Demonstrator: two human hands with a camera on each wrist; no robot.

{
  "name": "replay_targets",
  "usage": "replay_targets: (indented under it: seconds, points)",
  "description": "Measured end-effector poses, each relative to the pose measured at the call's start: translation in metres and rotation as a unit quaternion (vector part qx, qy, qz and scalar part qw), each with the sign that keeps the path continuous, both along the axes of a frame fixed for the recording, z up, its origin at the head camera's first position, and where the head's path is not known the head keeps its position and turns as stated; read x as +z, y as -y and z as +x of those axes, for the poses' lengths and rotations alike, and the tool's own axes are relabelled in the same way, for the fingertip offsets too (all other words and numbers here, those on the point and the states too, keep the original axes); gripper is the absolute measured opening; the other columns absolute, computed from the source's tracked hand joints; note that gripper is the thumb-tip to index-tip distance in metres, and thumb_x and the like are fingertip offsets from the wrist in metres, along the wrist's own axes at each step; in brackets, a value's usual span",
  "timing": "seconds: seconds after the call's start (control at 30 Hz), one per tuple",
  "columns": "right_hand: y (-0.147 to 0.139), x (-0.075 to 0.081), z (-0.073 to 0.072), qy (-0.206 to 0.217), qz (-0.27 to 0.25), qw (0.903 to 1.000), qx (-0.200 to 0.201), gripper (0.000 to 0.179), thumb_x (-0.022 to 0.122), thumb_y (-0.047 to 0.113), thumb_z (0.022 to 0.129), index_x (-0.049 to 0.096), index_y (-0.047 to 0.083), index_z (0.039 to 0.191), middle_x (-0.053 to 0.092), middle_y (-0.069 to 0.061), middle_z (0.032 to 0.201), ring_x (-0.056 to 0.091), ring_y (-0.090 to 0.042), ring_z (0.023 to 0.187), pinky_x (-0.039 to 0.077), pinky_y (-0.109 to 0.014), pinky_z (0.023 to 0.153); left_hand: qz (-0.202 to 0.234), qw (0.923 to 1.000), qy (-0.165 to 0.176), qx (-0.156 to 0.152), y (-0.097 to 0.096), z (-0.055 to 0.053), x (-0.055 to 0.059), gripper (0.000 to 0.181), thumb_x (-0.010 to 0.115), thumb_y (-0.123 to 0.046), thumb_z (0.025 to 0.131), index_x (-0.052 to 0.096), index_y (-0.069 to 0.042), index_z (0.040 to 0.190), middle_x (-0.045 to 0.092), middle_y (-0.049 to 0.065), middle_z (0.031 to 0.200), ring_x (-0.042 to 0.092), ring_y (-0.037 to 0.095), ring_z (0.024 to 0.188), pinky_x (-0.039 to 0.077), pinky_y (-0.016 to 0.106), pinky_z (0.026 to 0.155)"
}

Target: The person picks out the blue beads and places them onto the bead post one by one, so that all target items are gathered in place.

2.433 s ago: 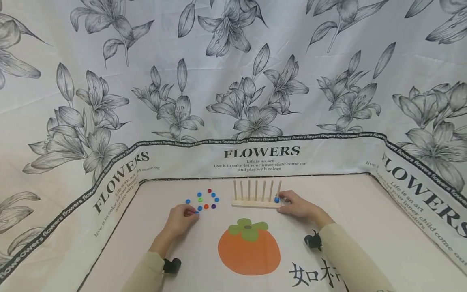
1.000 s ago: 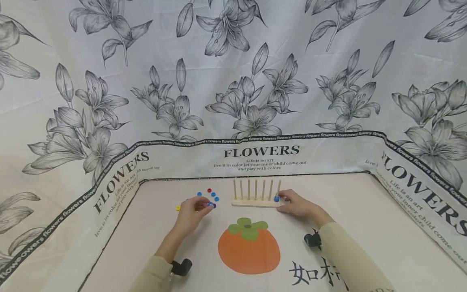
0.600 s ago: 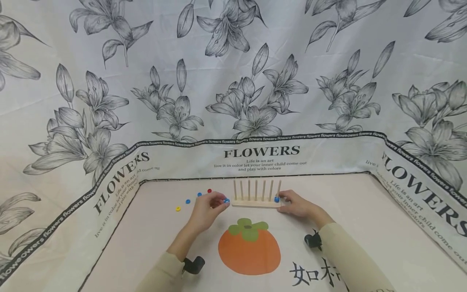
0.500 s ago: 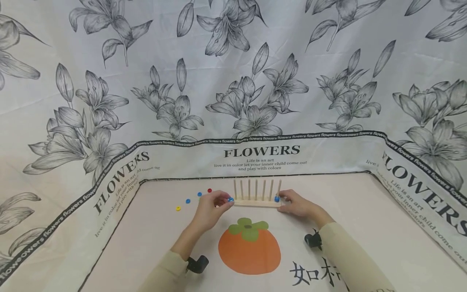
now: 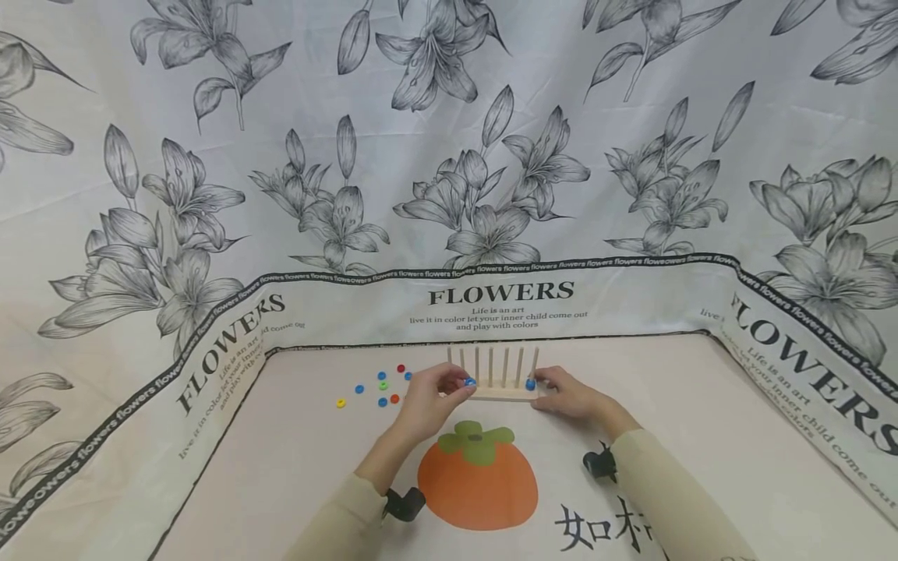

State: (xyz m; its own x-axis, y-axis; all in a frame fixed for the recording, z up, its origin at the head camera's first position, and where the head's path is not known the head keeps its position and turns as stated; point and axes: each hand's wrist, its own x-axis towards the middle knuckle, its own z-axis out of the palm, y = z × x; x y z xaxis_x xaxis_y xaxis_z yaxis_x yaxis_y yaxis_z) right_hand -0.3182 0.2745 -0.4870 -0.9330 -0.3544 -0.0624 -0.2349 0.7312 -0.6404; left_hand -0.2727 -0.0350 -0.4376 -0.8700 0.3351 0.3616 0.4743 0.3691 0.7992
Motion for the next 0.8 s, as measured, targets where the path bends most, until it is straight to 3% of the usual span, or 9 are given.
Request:
replay_targets:
  seconds: [0.27, 0.8]
  points:
    - [0.004, 0.001, 0.000, 0.017, -0.011, 0.9997, -0.017, 0.068, 0.070, 0.027, 0.095, 0.043, -0.006, 0.148, 0.040, -0.029, 0.149, 0.044, -0.048, 0.132, 0.038, -0.062, 0.109, -0.001, 0.9999, 0.012, -0.001, -0.014, -0.002, -0.001, 0.014, 0.075, -0.019, 0.095, 0.072, -0.011, 0.107, 0.068, -0.005, 0.087, 0.065, 0.008, 0.081, 0.056, 0.024, 0.076]
    - [0.000, -0.006, -0.004, 0.015, -0.013, 0.9997, -0.016, 0.070, 0.068, 0.030, 0.095, 0.042, -0.004, 0.150, 0.040, -0.027, 0.151, 0.044, -0.045, 0.133, 0.039, -0.060, 0.110, 0.000, 0.9999, 0.015, -0.006, -0.037, -0.005, 0.003, 0.015, 0.074, -0.016, 0.095, 0.073, -0.009, 0.108, 0.067, -0.004, 0.086, 0.063, 0.007, 0.079, 0.056, 0.022, 0.074]
